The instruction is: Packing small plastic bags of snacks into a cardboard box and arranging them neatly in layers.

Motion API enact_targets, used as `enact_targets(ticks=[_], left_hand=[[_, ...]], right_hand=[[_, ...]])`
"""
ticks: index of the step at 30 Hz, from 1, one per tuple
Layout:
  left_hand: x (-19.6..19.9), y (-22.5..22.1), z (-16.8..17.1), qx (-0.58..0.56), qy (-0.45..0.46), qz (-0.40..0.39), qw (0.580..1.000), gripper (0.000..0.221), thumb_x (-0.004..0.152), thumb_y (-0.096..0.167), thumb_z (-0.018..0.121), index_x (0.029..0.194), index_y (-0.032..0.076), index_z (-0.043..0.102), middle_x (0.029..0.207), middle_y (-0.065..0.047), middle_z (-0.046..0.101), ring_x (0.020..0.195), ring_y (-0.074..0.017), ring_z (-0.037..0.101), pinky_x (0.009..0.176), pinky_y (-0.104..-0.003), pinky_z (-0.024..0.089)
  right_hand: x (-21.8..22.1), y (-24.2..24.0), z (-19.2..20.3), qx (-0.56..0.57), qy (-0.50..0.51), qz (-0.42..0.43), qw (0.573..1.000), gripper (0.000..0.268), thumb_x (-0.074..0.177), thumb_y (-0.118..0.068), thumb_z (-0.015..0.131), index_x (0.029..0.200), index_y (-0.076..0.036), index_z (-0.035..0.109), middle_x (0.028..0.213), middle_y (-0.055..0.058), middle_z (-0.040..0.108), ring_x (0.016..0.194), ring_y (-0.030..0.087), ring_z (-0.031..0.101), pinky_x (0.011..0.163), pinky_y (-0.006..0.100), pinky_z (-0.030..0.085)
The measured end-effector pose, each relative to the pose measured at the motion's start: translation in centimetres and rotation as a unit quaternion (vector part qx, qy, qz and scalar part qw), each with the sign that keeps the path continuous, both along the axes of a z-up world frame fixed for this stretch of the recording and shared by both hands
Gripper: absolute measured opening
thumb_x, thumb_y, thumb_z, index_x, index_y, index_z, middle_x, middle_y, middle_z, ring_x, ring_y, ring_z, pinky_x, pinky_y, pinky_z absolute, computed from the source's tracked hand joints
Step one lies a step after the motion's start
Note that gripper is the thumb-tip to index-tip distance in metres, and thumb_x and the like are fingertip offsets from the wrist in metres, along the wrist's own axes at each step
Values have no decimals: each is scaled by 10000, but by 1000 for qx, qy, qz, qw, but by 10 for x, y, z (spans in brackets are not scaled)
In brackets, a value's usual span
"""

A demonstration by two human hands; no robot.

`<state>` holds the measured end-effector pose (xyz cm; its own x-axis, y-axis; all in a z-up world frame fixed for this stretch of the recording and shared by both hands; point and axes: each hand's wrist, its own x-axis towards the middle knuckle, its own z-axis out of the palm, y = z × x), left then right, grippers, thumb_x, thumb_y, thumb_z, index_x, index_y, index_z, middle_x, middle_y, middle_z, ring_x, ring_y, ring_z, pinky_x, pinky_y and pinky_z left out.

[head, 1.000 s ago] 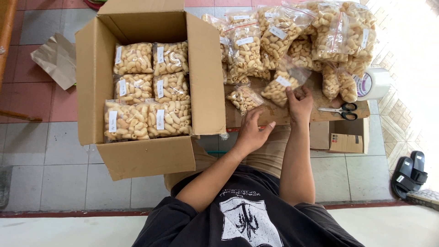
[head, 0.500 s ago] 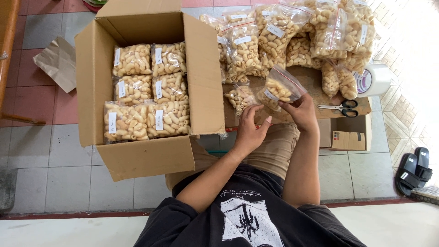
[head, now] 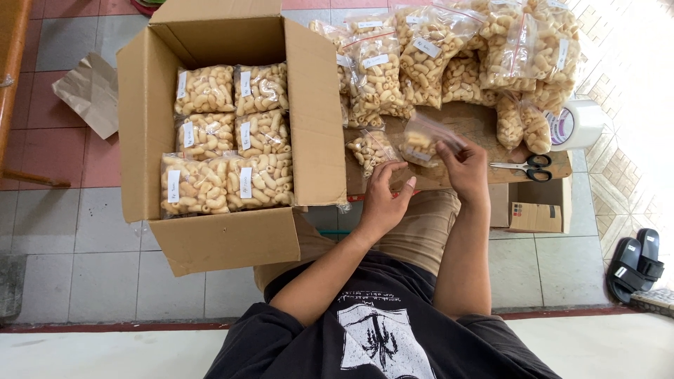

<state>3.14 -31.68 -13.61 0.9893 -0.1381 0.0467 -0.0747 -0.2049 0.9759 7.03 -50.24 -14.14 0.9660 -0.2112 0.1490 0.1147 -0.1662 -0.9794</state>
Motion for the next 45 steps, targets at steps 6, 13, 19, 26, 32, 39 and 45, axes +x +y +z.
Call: enact_targets(ticks=[6, 13, 19, 26, 32, 39, 45], left_hand=[[1, 0, 5, -10, -17, 12, 1000, 329, 983, 207, 671, 1267, 43, 645, 1278, -223, 588, 1280, -456, 577, 1101, -550, 417], [-2, 1, 9, -18, -15, 13, 1000, 348, 988, 224, 668, 1285, 46, 639, 1299, -207, 585, 1304, -445, 562, 1120, -551, 406], [-6, 6, 39, -80, 29, 45, 995, 769, 922, 444, 756, 1458, -14, 451, 1427, -326, 467, 1426, -526, 396, 1167, -650, 320], [-6, 8, 42, -190, 0, 27, 981, 252, 1035, 348, 683, 920, 125, 696, 648, -20, 545, 688, -99, 556, 699, -292, 488], [0, 16, 44, -203, -49, 58, 976, 213, 1058, 253, 664, 920, 102, 722, 679, -23, 530, 736, -73, 539, 700, -269, 488], [-1, 22, 47, -212, -54, 53, 974, 198, 1076, 283, 645, 996, 110, 700, 827, -51, 643, 951, -128, 636, 895, -370, 535], [-2, 20, 42, -254, -13, 36, 967, 263, 991, 267, 762, 1134, 59, 688, 998, -77, 704, 1049, -147, 612, 981, -431, 529]], right_hand=[[-2, -3, 1, -4, -56, -8, 998, 166, 994, -88, 783, 1151, -39, 755, 1051, 114, 733, 1034, 157, 592, 999, 399, 514], [-4, -2, 3, 10, 8, 22, 1000, 126, 977, -99, 801, 1089, -60, 759, 953, 19, 712, 935, 98, 580, 954, 356, 530], [-11, -1, 23, 40, 1, 58, 998, 101, 943, -75, 814, 1027, -53, 761, 921, 35, 718, 921, 94, 595, 926, 323, 535], [-16, -3, 35, 19, -9, 191, 981, 101, 896, -55, 805, 995, -39, 794, 918, 97, 742, 930, 142, 611, 895, 367, 530], [-12, -5, 16, 19, -27, 176, 984, 126, 873, -67, 837, 984, -26, 795, 869, 81, 712, 902, 126, 570, 860, 329, 508], [-14, 20, 36, -13, -55, 92, 994, 143, 830, -69, 913, 902, -32, 795, 722, 72, 674, 781, 101, 551, 768, 281, 493], [-13, 29, 47, 12, -59, 88, 994, 140, 862, -51, 889, 880, -22, 753, 712, 116, 653, 691, 126, 537, 658, 250, 432]])
